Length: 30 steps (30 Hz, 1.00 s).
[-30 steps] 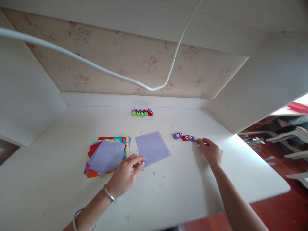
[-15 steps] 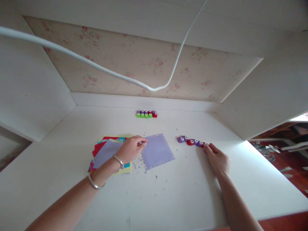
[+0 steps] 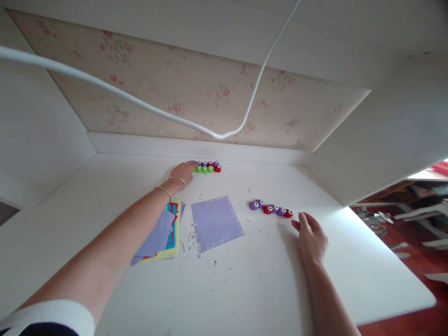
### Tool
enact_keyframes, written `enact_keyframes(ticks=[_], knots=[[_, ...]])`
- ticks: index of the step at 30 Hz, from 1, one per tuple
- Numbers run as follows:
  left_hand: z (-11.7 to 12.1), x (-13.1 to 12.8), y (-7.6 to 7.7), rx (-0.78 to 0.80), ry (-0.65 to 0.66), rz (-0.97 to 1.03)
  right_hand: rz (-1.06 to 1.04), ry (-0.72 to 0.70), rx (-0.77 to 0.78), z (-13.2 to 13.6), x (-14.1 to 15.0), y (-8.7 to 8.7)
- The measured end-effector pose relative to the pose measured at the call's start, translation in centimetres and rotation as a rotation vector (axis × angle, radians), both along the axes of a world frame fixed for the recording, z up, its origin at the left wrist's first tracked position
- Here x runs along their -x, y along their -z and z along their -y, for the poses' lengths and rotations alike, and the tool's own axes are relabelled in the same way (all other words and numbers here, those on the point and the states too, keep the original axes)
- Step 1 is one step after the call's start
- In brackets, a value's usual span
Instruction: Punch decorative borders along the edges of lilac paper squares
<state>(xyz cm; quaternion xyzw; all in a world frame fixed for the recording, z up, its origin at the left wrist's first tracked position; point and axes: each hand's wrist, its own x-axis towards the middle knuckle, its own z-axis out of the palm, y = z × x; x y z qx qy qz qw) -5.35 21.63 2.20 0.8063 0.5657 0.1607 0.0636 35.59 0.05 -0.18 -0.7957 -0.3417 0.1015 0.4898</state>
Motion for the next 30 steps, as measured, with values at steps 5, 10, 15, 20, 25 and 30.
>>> enact_keyframes(ticks=[5, 10, 15, 20, 25, 30], knots=[[0.1, 0.6, 0.3, -0.004, 0.0, -0.045, -0.07, 0.033, -0.014, -0.1, 0.2, -0.1], [1.2, 1.2, -0.9, 0.0, -0.041, -0.051, -0.109, 0.099, -0.09, 0.1, 0.3, -0.2], [4.7, 1.9, -2.7, -0.025, -0.08, 0.037, 0.075, 0.042, -0.13, 1.7, 2.6, -0.6], [11.7, 2.1, -2.7, 0.018, -0.037, 0.143, 0.29, -0.65, -0.181, 3.5, 10.2, -1.8], [17.3, 1.6, -1.7, 0.032, -0.012, 0.231, 0.606, -1.28, -0.048, 1.9, 16.9, -2.9], [19.5, 1.1, -0.9, 0.069, -0.047, 0.292, 0.729, -1.287, 0.064, 0.3, 18.5, -1.7]])
